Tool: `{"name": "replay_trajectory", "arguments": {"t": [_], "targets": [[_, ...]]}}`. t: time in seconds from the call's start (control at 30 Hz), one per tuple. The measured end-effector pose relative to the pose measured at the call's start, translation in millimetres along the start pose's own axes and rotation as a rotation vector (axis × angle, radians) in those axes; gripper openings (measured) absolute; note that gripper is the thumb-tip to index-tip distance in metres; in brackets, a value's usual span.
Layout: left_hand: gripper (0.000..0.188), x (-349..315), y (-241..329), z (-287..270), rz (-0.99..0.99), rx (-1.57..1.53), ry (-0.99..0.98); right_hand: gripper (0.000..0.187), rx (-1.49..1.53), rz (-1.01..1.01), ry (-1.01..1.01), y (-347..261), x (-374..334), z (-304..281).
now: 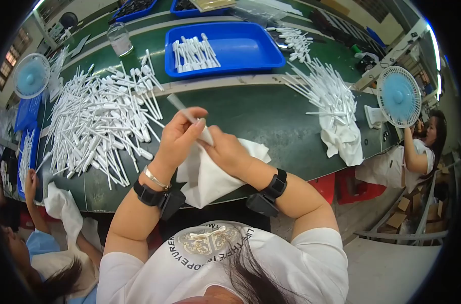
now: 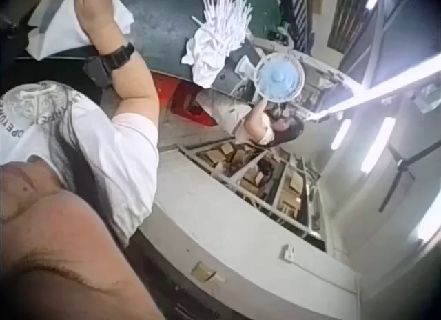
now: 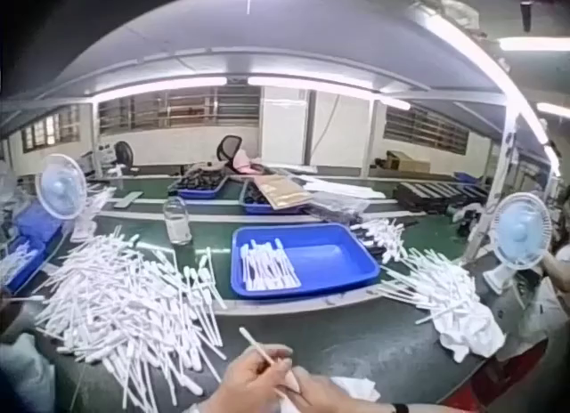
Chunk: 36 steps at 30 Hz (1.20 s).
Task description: The person picks up a white plastic component from a pile, wipes it with a cloth, and places it into a blue tray, repeating this process for several components.
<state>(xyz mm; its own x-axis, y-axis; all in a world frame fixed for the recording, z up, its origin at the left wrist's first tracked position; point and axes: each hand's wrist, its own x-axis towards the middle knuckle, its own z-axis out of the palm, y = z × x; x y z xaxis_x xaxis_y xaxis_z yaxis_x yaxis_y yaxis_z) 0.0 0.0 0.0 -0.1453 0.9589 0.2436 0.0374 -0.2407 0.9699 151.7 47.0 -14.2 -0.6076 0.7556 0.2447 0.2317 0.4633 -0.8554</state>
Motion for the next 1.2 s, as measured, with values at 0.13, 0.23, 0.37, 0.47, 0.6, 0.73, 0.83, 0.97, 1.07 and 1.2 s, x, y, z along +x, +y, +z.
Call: {"name": "replay_trajectory", "arguments": {"t": [0.13,0.23,0.37,0.47,0.6,0.73,0.83,0.97,1.07,1.2], "targets": [[0.019,1.8,4.2,6.4,-0.111,-0.245,0.121,0.031,-0.219,0.016,-0.206,-11.2,1.1,-10.0],[0.018,3.5,4.7,-0.8,-0.155,-0.512,0.141,0.026,0.056,0.134,-0.200,-13.8,1.8,-16.6],[0.019,5.8,8.5,-10.5,-0.151,-0.640,0.246,0.031,0.471,0.359,-0.219,-2.7,1.5,-27.3],[0.018,3.7,7.7,-6.8,-0.147,-0.512,0.235,0.034,0.571,0.253,-0.093,-3.9,2.6,-21.3],[0.020,-7.8,7.1,14.4,-0.006,-0.259,0.186,0.033,0.180,0.014,-0.021,-8.8,-0.3,-3.5],[0.025,-8.6,14.9,12.9,0.032,-0.154,0.121,0.030,0.227,0.008,-0.134,-2.7,1.2,-5.6],[0.027,-6.1,16.8,6.6,0.039,-0.198,0.082,0.030,0.575,0.151,-0.214,-8.1,1.3,-16.9],[0.027,-1.9,15.9,0.8,0.093,-0.303,0.052,0.030,1.022,0.364,-0.258,-14.6,6.6,-27.8],[0.028,-0.9,13.7,-1.0,0.098,-0.312,0.041,0.028,1.073,0.384,-0.230,-13.4,8.7,-30.1],[0.025,-1.2,8.1,-3.7,0.138,-0.324,0.081,0.027,0.969,0.412,-0.215,-11.7,8.5,-25.0]]}}
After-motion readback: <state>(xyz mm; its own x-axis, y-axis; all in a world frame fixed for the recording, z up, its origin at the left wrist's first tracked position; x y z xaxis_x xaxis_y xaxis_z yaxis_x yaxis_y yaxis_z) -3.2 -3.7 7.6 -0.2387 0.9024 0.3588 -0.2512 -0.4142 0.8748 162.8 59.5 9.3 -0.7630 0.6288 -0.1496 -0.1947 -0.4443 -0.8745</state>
